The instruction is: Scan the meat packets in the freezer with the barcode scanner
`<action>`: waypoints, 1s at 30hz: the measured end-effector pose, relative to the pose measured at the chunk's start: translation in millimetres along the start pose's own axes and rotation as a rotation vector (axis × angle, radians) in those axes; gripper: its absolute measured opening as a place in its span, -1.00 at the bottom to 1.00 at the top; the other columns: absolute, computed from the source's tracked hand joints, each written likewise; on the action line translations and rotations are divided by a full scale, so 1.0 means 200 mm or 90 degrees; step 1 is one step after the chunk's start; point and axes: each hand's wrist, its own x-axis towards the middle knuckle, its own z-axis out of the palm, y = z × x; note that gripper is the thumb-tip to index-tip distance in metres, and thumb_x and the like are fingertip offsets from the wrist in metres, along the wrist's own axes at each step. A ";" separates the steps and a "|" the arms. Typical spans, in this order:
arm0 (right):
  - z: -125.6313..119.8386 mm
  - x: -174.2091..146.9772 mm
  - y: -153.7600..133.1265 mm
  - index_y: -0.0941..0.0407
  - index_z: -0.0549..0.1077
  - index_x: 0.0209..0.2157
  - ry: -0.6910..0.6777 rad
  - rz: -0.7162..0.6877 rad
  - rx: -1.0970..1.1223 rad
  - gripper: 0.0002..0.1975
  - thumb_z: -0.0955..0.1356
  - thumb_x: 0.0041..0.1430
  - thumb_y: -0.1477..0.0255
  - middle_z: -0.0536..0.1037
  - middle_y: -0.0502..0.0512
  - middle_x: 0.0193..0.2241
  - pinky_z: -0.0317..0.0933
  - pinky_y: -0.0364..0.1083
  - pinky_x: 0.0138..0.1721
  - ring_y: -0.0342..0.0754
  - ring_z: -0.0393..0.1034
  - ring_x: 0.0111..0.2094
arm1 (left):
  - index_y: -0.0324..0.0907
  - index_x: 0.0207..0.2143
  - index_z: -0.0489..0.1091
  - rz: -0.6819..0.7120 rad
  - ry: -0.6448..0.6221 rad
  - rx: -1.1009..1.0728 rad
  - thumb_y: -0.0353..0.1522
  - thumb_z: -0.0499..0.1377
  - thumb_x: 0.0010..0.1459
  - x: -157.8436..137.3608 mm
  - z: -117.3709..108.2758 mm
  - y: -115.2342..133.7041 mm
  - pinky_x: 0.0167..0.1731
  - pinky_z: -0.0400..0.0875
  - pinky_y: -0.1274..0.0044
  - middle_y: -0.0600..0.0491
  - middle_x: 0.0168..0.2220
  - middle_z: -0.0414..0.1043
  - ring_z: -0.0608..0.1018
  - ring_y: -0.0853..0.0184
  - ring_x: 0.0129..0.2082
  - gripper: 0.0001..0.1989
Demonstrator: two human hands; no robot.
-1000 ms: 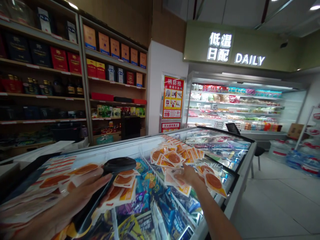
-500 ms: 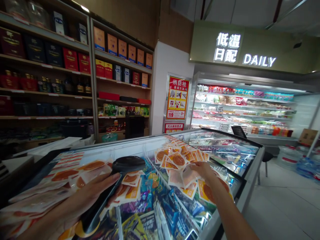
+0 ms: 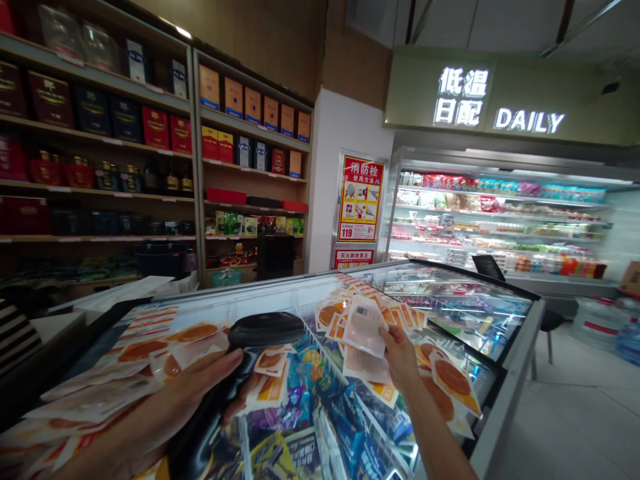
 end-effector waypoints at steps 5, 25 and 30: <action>0.08 0.01 0.09 0.09 0.27 -0.55 -0.018 -0.002 0.030 -0.81 0.35 -0.28 0.36 0.40 -0.10 -0.68 0.16 -0.17 -0.57 -0.11 0.32 -0.55 | -0.24 -0.53 0.22 -0.002 -0.004 -0.010 -0.07 0.06 -0.15 0.00 -0.01 0.00 -0.69 0.13 0.63 0.09 -0.60 0.25 0.25 0.50 -0.68 -0.63; 0.12 -0.03 0.16 0.13 0.28 -0.48 -0.023 -0.027 -0.009 -0.77 0.35 -0.22 0.32 0.37 -0.12 -0.67 0.16 -0.18 -0.58 -0.18 0.26 -0.63 | -0.24 -0.47 0.24 -0.051 -0.052 -0.058 -0.10 0.06 -0.12 0.01 0.01 -0.01 -0.66 0.13 0.63 0.10 -0.58 0.27 0.28 0.51 -0.67 -0.64; 0.13 -0.04 0.17 0.12 0.26 -0.47 -0.028 -0.012 -0.019 -0.76 0.34 -0.21 0.31 0.39 -0.11 -0.66 0.15 -0.17 -0.59 -0.16 0.27 -0.63 | -0.23 -0.40 0.25 -0.051 -0.027 -0.095 -0.12 0.06 -0.10 0.01 0.02 -0.01 -0.67 0.13 0.63 0.12 -0.58 0.26 0.29 0.50 -0.68 -0.65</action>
